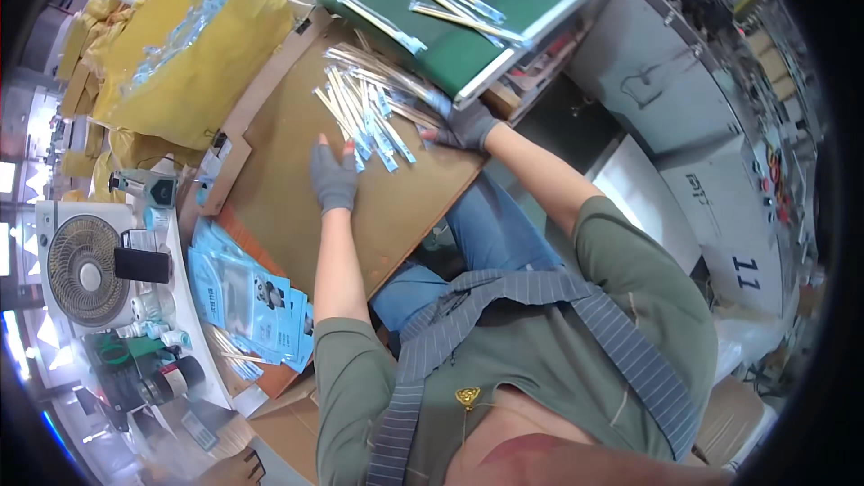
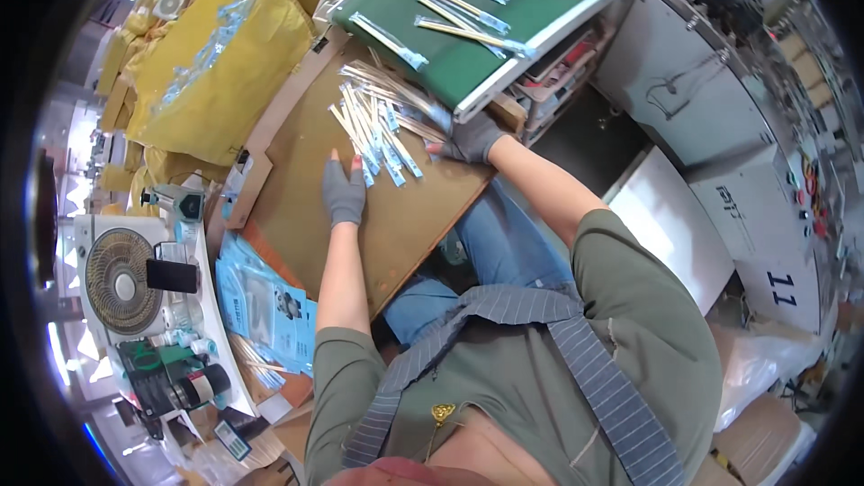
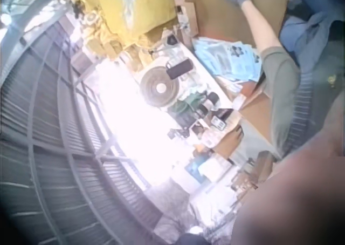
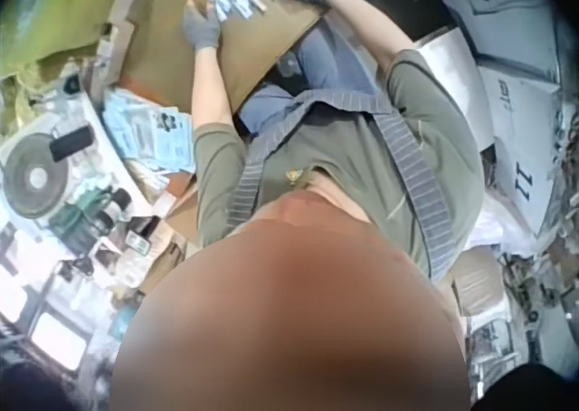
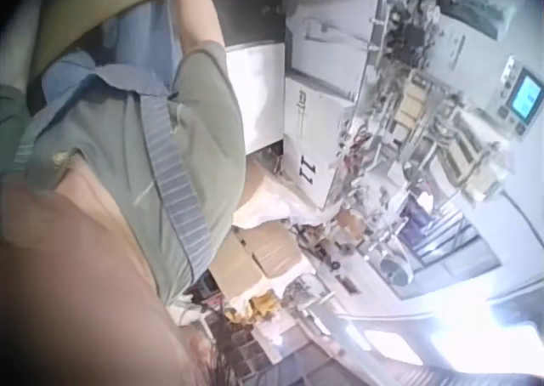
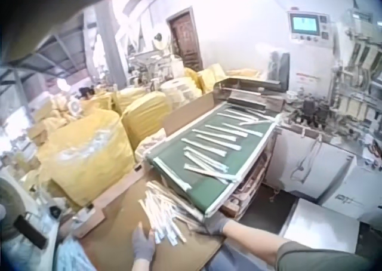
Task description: The person is manually counting and bundling small sticks, then placing them into plastic bags at a factory workstation.
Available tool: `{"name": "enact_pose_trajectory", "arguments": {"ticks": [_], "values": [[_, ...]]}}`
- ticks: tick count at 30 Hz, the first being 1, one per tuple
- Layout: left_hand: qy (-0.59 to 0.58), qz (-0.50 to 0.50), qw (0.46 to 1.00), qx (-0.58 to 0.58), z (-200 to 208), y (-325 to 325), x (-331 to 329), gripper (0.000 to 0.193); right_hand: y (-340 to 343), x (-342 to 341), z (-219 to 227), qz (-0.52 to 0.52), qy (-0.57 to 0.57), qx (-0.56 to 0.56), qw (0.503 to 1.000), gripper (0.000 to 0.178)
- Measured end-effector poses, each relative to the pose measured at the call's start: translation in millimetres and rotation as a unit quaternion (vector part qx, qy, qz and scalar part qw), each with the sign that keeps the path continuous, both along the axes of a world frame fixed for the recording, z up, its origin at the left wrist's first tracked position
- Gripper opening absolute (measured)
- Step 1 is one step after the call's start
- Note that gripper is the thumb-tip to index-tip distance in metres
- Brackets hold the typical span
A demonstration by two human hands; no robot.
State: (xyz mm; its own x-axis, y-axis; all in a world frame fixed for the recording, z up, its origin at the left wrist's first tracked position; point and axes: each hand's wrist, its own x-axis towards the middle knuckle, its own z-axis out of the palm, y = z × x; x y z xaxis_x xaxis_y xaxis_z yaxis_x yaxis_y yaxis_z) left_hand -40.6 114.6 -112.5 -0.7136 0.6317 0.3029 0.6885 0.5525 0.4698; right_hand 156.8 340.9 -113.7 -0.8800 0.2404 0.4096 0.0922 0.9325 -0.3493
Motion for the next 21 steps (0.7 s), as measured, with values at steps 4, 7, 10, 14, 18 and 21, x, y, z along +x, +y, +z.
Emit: {"name": "enact_pose_trajectory", "arguments": {"ticks": [4, 7, 10, 14, 18, 21], "values": [[-0.006, 0.019, 0.998, 0.053, -11, 24, -17, 0.074, -21, -53, 9, 0.077, 0.031, -0.145, 0.986, 0.09], [-0.063, 0.042, 0.994, 0.073, -8, 34, -12, 0.073, -86, -80, 3, 0.035, -0.026, -0.182, 0.982, 0.068], [-0.133, 0.059, 0.971, 0.19, -13, 43, 26, 0.055, -131, -71, -4, 0.008, 0.072, -0.194, 0.978, 0.052], [-0.096, 0.166, 0.973, 0.125, -34, -19, 23, 0.056, -165, -68, -12, 0.082, 0.108, -0.139, 0.981, 0.045], [-0.281, 0.099, 0.929, 0.22, 5, -37, 30, 0.056, -153, -56, 29, 0.106, 0.034, -0.381, 0.918, 0.035], [-0.307, 0.092, 0.907, 0.274, -7, -65, 14, 0.058, -129, -11, 69, 0.023, -0.028, -0.457, 0.889, 0.03]]}}
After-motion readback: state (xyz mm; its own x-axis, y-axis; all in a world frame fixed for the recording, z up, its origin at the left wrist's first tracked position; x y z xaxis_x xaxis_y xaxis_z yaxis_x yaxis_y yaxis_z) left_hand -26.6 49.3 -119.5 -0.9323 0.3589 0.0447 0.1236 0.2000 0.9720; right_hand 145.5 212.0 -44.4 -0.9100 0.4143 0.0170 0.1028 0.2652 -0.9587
